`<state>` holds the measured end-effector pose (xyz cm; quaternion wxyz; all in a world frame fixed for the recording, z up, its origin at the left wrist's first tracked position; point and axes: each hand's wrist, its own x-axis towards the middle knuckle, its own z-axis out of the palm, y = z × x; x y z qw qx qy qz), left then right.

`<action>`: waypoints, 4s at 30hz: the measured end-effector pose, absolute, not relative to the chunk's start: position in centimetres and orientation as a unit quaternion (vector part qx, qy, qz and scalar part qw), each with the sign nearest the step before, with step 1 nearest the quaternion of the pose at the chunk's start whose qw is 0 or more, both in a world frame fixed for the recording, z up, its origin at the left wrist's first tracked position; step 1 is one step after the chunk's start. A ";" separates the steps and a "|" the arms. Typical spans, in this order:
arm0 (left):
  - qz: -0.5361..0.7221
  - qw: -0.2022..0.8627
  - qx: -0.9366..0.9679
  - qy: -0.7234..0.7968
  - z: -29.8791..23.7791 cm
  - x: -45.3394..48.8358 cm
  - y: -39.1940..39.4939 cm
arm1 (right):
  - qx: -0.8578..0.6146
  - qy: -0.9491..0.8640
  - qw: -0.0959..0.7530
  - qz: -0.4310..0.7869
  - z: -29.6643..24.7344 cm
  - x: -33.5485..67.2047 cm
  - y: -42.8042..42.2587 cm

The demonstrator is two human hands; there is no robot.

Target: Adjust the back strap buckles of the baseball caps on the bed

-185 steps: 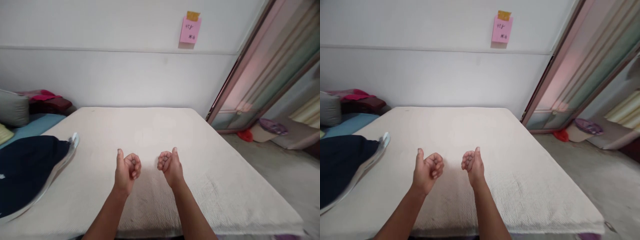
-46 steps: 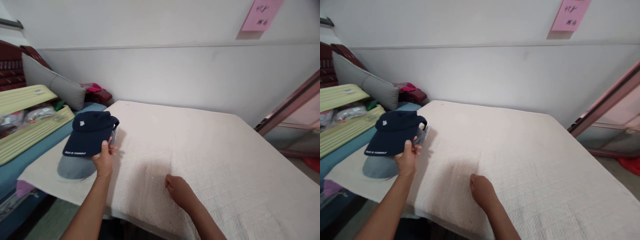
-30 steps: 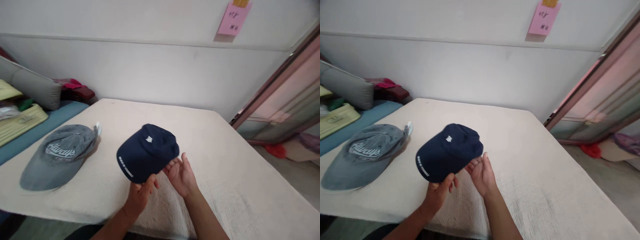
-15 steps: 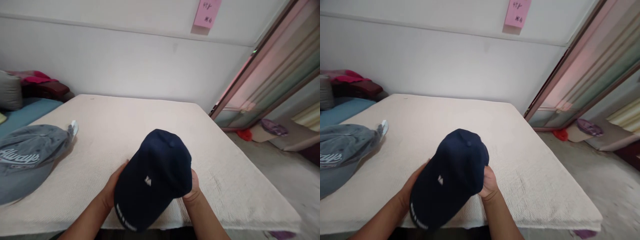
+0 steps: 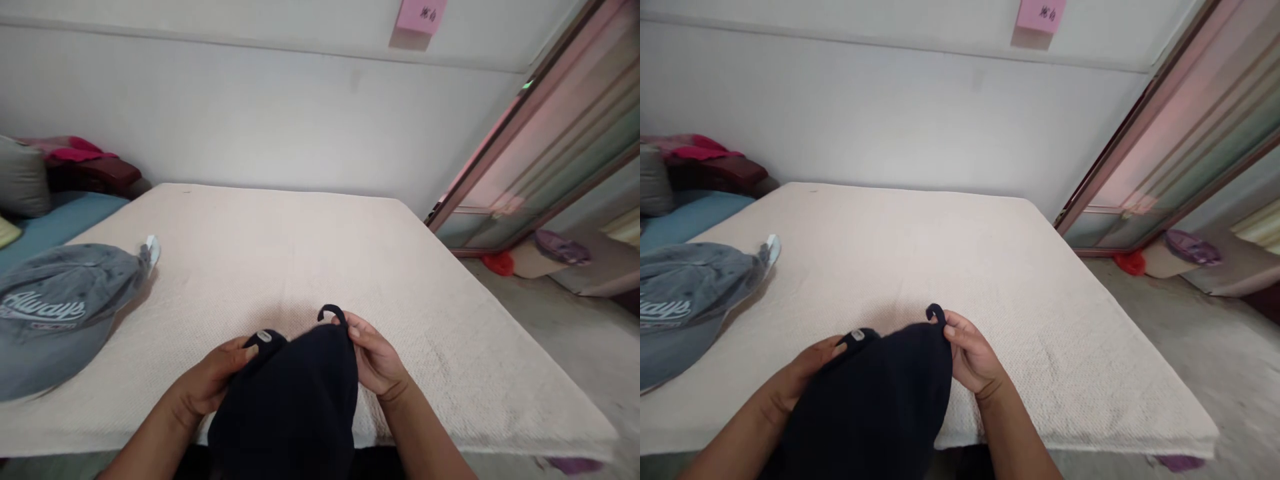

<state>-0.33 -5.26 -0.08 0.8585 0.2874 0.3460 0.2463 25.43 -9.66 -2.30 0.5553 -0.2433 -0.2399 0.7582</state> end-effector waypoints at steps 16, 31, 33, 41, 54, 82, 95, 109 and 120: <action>0.305 0.670 0.514 0.440 -1.4 2.2 -3.1 | -0.324 -0.210 0.669 0.635 -2.3 26.2 -6.7; 0.279 0.735 0.432 0.443 -2.4 3.2 -3.2 | -0.383 -0.386 0.505 0.671 -1.3 25.2 -7.6; 0.280 0.749 0.418 0.430 -2.2 3.4 -3.6 | -0.386 -0.372 0.517 0.667 -1.4 25.3 -7.6; 0.285 0.771 0.397 0.407 -1.6 3.6 -4.4 | -0.365 -0.334 0.540 0.681 -1.2 25.3 -7.3; 0.285 0.806 0.375 0.358 -1.5 2.8 -5.0 | -0.392 -0.409 0.417 0.711 -0.7 22.9 -7.9; 0.276 0.787 0.381 0.399 -2.1 3.0 -5.2 | -0.403 -0.433 0.441 0.675 -1.1 21.9 -7.8; 0.308 0.790 0.363 0.385 -2.2 3.1 -5.2 | -0.394 -0.394 0.454 0.695 -1.2 21.8 -7.8; 0.303 0.795 0.372 0.372 -2.7 2.8 -5.1 | -0.403 -0.408 0.435 0.694 -1.0 21.9 -7.8; 0.272 0.803 0.384 0.366 -3.0 2.7 -5.1 | -0.368 -0.434 0.409 0.714 -1.2 22.5 -8.1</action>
